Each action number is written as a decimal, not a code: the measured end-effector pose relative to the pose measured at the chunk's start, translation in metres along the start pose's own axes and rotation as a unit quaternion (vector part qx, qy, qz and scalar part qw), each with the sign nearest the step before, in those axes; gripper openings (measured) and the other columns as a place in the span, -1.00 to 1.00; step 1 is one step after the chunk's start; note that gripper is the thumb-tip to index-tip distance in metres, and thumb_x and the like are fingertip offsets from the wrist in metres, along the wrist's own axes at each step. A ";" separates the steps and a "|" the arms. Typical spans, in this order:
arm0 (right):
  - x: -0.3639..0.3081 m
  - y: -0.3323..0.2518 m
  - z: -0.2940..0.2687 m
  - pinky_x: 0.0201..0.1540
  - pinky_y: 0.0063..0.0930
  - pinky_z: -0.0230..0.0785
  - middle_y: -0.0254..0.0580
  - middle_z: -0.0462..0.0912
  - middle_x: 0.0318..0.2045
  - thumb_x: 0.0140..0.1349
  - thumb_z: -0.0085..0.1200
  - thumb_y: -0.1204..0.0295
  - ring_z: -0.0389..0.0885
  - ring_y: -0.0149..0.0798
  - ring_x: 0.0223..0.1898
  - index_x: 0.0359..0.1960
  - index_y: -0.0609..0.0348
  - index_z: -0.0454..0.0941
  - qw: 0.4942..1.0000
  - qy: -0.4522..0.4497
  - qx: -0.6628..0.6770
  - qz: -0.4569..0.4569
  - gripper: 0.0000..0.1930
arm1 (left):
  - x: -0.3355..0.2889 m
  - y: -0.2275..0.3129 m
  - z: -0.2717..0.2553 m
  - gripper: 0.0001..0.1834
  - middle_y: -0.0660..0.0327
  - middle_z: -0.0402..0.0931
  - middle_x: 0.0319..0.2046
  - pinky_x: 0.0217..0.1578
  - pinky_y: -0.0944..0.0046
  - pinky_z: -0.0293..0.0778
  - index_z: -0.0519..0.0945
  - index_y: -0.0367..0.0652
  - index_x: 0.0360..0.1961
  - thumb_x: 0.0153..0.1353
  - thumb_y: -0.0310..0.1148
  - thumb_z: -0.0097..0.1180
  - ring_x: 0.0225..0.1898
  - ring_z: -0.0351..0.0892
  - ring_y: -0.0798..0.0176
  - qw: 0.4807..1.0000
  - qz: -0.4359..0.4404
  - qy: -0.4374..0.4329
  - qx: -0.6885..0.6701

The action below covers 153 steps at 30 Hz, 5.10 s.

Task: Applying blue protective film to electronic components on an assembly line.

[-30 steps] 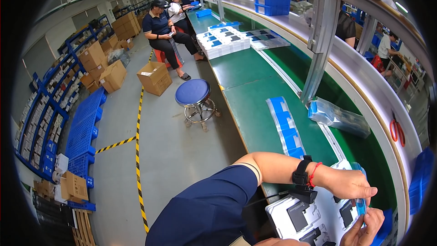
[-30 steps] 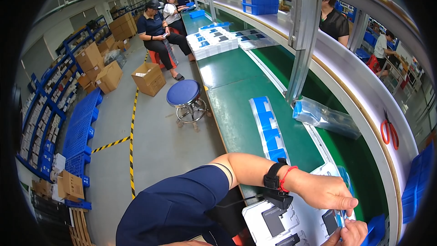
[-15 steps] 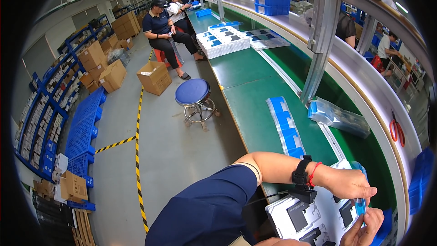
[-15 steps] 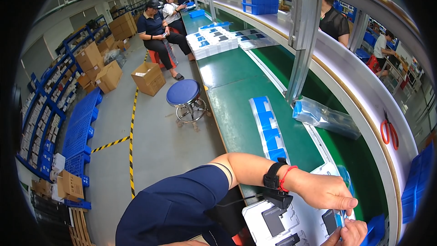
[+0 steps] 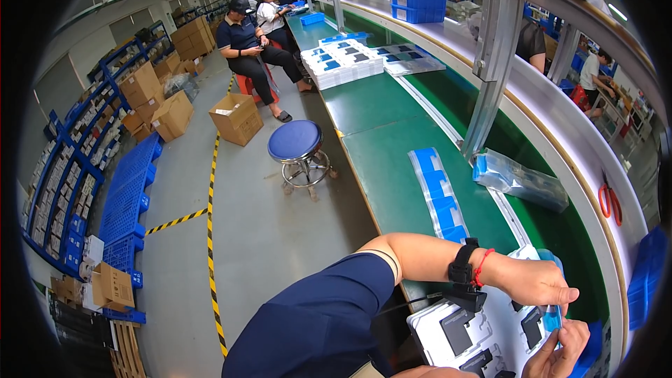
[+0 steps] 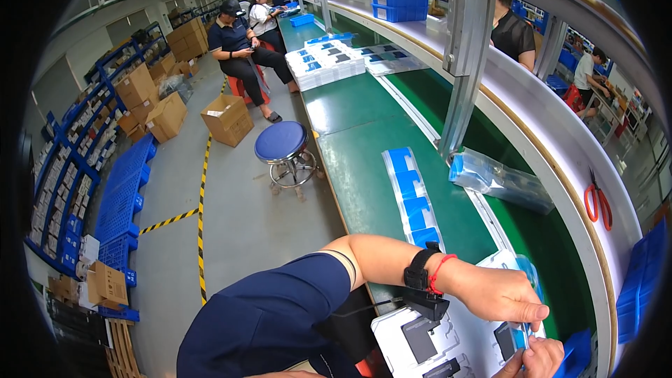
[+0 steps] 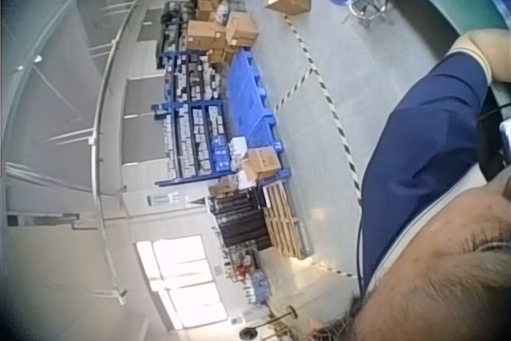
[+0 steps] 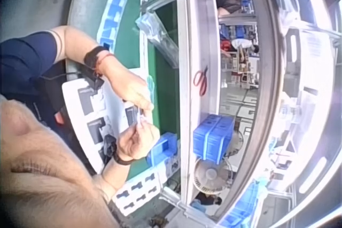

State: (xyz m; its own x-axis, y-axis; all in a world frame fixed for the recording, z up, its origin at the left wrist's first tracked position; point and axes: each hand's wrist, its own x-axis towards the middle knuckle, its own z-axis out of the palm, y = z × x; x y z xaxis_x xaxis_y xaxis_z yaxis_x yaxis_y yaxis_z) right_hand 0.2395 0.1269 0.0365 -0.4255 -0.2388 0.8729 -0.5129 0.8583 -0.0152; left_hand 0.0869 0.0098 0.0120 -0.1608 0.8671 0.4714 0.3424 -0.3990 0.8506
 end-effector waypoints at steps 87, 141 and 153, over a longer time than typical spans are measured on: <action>-0.020 0.020 0.004 -0.31 -0.62 0.34 -0.16 0.59 -0.47 0.19 0.07 0.62 0.51 -0.41 -0.44 -0.22 0.32 0.47 0.817 0.059 0.233 0.524 -0.87 | 0.014 -0.017 -0.011 -0.79 0.02 0.43 -0.72 -0.61 0.11 0.26 0.55 -0.29 -0.69 -0.04 -0.39 0.19 -0.64 0.39 0.00 0.948 0.151 0.220 0.172; -0.022 0.048 0.005 -0.60 -0.65 0.37 -0.31 0.54 -0.57 0.20 0.12 0.49 0.49 -0.51 -0.61 -0.33 0.30 0.51 0.774 0.104 0.251 0.572 -0.89 | 0.005 0.016 -0.050 -0.84 0.11 0.63 -0.44 -0.37 0.36 0.43 0.67 -0.26 -0.30 0.06 -0.45 0.24 -0.41 0.58 0.30 0.922 0.053 0.236 0.303; -0.076 0.040 -0.022 -0.73 -0.72 0.12 -0.43 0.45 -0.71 0.19 0.12 0.49 0.29 -0.63 -0.74 -0.44 0.24 0.49 0.660 -0.034 0.210 0.721 -0.90 | 0.000 0.022 -0.051 -0.82 0.13 0.62 -0.39 -0.30 0.40 0.41 0.66 -0.28 -0.27 0.09 -0.44 0.23 -0.34 0.56 0.31 0.931 0.040 0.216 0.293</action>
State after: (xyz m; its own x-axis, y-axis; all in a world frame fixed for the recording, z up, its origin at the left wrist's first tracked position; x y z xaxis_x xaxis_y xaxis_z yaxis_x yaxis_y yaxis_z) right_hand 0.2679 0.1889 -0.0196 -0.7224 0.6556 -0.2196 0.3053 0.0175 -0.9521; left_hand 0.0469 -0.0141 0.0430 -0.4261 0.5907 0.6852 0.7947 -0.1175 0.5955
